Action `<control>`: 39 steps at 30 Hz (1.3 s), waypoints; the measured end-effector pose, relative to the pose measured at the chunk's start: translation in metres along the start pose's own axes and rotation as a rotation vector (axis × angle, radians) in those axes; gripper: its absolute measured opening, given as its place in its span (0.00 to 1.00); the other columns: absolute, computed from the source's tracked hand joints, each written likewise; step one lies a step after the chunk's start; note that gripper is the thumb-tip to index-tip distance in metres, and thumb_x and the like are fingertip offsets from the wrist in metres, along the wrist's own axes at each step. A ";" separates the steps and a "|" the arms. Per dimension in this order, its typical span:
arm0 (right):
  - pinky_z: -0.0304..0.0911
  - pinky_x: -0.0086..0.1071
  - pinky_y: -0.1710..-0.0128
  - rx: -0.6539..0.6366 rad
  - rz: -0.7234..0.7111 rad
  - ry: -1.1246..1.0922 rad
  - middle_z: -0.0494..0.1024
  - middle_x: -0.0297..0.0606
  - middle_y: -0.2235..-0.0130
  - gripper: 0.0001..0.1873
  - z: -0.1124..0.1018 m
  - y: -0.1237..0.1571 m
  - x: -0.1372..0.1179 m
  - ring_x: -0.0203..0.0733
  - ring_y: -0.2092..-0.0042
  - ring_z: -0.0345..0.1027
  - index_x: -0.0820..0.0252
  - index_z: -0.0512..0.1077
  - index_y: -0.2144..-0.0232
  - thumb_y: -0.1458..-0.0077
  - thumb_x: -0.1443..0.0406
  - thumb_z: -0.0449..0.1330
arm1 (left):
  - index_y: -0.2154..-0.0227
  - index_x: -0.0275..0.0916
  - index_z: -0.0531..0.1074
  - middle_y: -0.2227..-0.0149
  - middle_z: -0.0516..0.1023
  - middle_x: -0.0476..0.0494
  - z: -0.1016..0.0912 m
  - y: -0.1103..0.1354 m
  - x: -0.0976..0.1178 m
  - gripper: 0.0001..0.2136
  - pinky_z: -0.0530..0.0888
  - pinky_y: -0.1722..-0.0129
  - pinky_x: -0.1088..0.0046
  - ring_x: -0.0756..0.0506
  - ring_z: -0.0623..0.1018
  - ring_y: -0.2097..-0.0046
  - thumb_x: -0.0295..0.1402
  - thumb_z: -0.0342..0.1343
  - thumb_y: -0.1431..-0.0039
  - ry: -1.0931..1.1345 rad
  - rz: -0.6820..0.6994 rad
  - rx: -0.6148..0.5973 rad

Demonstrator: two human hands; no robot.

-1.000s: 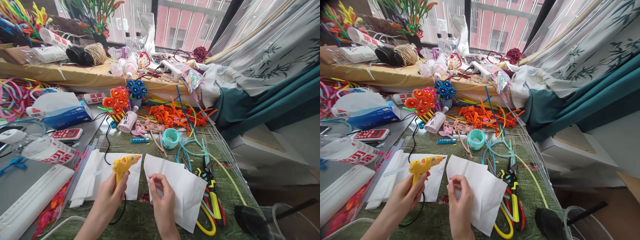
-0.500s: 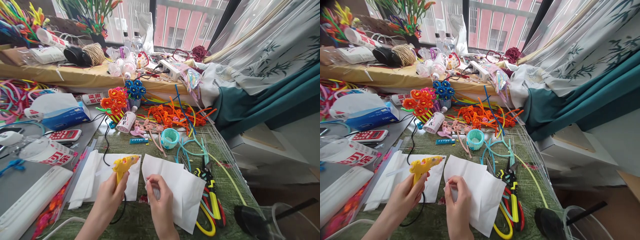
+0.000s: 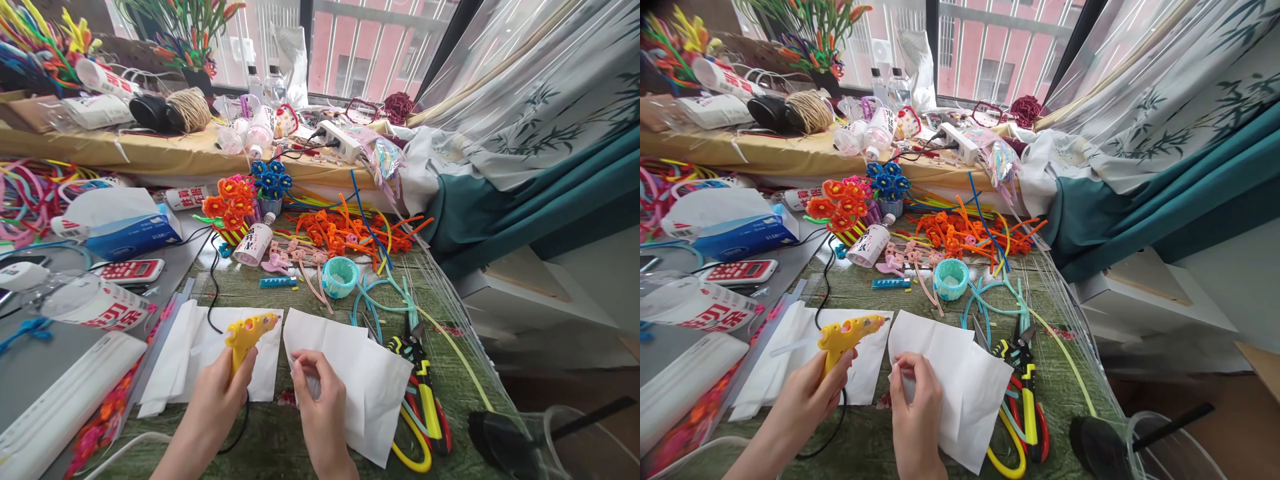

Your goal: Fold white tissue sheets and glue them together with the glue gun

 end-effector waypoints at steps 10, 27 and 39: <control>0.71 0.29 0.61 0.007 0.004 -0.003 0.80 0.36 0.63 0.11 0.001 0.000 0.000 0.39 0.63 0.76 0.54 0.74 0.63 0.36 0.57 0.55 | 0.78 0.43 0.63 0.86 0.62 0.56 -0.004 0.008 0.022 0.25 0.58 0.87 0.74 0.51 0.62 0.85 0.63 0.49 0.56 -0.064 -0.017 -0.005; 0.73 0.30 0.63 0.037 -0.030 -0.012 0.81 0.38 0.63 0.11 -0.003 -0.002 -0.005 0.41 0.65 0.77 0.55 0.74 0.65 0.36 0.57 0.56 | 0.79 0.45 0.62 0.87 0.62 0.55 -0.007 0.012 0.017 0.20 0.59 0.87 0.73 0.50 0.63 0.85 0.58 0.49 0.53 -0.125 0.015 -0.022; 0.72 0.31 0.62 0.016 -0.008 -0.010 0.80 0.38 0.63 0.12 -0.001 -0.001 -0.004 0.41 0.64 0.76 0.55 0.74 0.64 0.36 0.57 0.55 | 0.82 0.46 0.61 0.90 0.60 0.55 -0.009 0.015 0.017 0.21 0.58 0.86 0.73 0.50 0.61 0.87 0.58 0.50 0.52 -0.095 0.070 0.005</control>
Point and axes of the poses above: each hand's wrist, its own y-axis away from the middle knuckle, its own z-axis out of the palm, x = y × z, the point moved 8 cm from there along -y, towards the middle knuckle
